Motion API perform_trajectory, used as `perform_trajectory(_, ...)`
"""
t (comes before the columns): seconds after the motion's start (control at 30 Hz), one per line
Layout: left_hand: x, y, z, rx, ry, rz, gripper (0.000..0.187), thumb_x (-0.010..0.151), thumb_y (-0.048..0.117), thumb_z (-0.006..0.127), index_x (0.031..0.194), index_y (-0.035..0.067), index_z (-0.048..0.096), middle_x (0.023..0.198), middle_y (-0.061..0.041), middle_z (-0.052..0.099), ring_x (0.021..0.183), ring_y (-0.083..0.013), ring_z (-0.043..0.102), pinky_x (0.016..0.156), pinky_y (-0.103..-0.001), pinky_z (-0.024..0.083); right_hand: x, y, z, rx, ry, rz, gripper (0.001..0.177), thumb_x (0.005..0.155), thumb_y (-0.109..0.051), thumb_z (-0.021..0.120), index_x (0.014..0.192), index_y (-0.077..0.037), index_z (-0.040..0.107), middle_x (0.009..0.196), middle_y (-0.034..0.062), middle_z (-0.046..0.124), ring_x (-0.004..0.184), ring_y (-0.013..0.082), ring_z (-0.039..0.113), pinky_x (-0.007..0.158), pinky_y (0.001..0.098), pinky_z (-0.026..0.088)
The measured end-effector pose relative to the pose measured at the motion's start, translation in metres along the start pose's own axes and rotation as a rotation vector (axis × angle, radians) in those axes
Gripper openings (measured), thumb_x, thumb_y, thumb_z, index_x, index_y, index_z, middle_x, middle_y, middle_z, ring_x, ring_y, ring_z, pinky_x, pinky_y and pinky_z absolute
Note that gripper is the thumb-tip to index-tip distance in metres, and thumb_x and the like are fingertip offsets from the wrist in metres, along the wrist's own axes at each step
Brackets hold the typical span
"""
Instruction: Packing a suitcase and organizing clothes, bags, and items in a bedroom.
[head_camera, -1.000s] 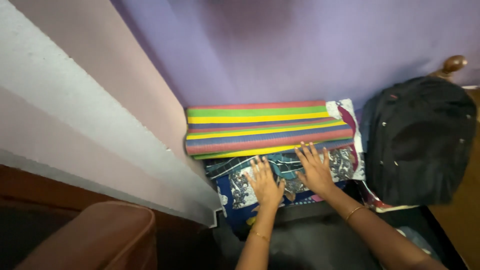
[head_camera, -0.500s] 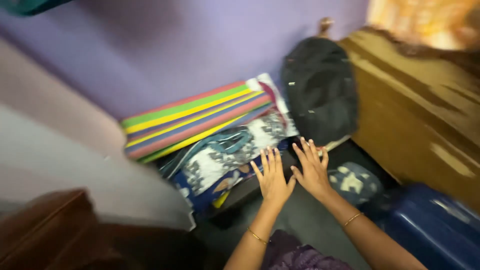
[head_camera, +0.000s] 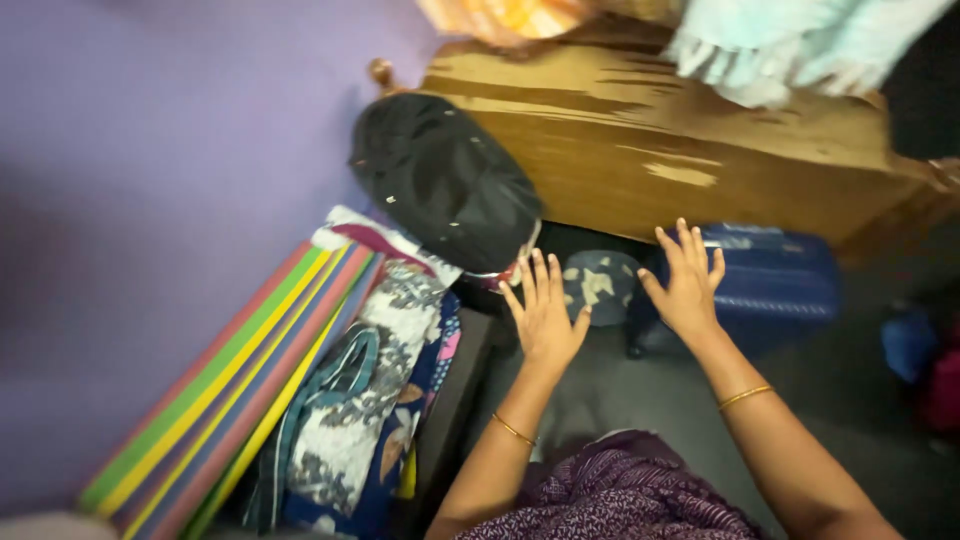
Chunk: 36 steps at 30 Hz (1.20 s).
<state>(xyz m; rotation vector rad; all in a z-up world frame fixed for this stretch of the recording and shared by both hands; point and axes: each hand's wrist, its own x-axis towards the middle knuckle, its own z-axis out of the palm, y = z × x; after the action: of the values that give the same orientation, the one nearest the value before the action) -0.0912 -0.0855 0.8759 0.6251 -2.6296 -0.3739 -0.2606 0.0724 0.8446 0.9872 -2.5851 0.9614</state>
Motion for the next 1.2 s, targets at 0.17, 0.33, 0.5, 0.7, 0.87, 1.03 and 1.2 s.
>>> perform_trajectory(0.17, 0.003, 0.014, 0.028, -0.039, -0.057, 0.102, 0.101, 0.081, 0.045, 0.074, 0.158, -0.001, 0.028, 0.169, -0.02, 0.016, 0.158, -0.0386, 0.007, 0.121, -0.067, 0.0, -0.027, 0.034, -0.014, -0.049, 0.055, 0.14, 0.073, 0.085, -0.029, 0.075, 0.152, -0.013, 0.049, 0.167, 0.0208, 0.032, 0.155, 0.0406, 0.025, 0.119, 0.0673, 0.01)
perform_trajectory(0.33, 0.001, 0.038, 0.053, -0.078, -0.097, 0.175, 0.1, 0.082, 0.045, 0.073, 0.158, -0.001, 0.027, 0.169, -0.021, 0.016, 0.158, -0.0388, 0.007, 0.121, -0.068, 0.0, -0.048, 0.058, -0.009, -0.072, 0.073, 0.179, 0.074, 0.084, -0.03, 0.076, 0.151, -0.015, 0.049, 0.166, 0.0207, 0.032, 0.154, 0.0405, 0.026, 0.118, 0.0668, 0.013)
perform_trajectory(0.5, 0.009, 0.052, 0.063, -0.055, -0.154, 0.175, 0.099, 0.082, 0.042, 0.074, 0.158, 0.0, 0.026, 0.169, -0.019, 0.018, 0.157, -0.0376, 0.008, 0.121, -0.066, 0.0, -0.043, 0.081, 0.01, -0.038, 0.046, 0.203, 0.073, 0.084, -0.03, 0.075, 0.151, -0.017, 0.049, 0.166, 0.019, 0.032, 0.155, 0.0381, 0.026, 0.119, 0.0632, 0.014)
perform_trajectory(0.7, 0.016, 0.064, 0.077, -0.054, -0.192, 0.165, 0.094, 0.083, 0.036, 0.073, 0.157, 0.0, 0.028, 0.165, -0.019, 0.022, 0.155, -0.0369, 0.011, 0.119, -0.067, 0.001, -0.026, 0.098, 0.036, 0.0, 0.003, 0.175, 0.07, 0.084, -0.029, 0.074, 0.15, -0.018, 0.05, 0.164, 0.0185, 0.033, 0.153, 0.0382, 0.026, 0.119, 0.0621, 0.013)
perform_trajectory(0.87, 0.016, 0.05, 0.116, 0.021, -0.126, 0.149, 0.08, 0.088, 0.026, 0.066, 0.155, -0.001, 0.031, 0.166, -0.018, 0.025, 0.155, -0.0353, 0.016, 0.12, -0.067, 0.004, -0.006, 0.095, 0.057, 0.01, -0.028, 0.114, 0.073, 0.085, -0.028, 0.073, 0.151, -0.014, 0.047, 0.163, 0.0182, 0.034, 0.153, 0.0367, 0.026, 0.12, 0.0616, 0.012)
perform_trajectory(1.03, 0.014, 0.03, 0.159, 0.009, -0.133, 0.099, 0.078, 0.09, 0.022, 0.061, 0.156, -0.004, 0.029, 0.166, -0.02, 0.024, 0.155, -0.0359, 0.015, 0.119, -0.067, 0.003, 0.0, 0.094, 0.095, 0.009, -0.024, 0.045, 0.081, 0.085, -0.026, 0.072, 0.154, -0.003, 0.037, 0.162, 0.02, 0.035, 0.153, 0.0356, 0.026, 0.121, 0.058, 0.014)
perform_trajectory(1.2, 0.012, -0.004, 0.216, -0.009, -0.192, 0.032, 0.08, 0.09, 0.023, 0.06, 0.156, -0.006, 0.026, 0.166, -0.022, 0.022, 0.155, -0.0366, 0.014, 0.117, -0.069, 0.002, -0.015, 0.102, 0.162, 0.017, -0.199, -0.044, 0.082, 0.084, -0.022, 0.07, 0.156, -0.005, 0.034, 0.162, 0.0183, 0.034, 0.152, 0.0359, 0.027, 0.121, 0.053, 0.021)
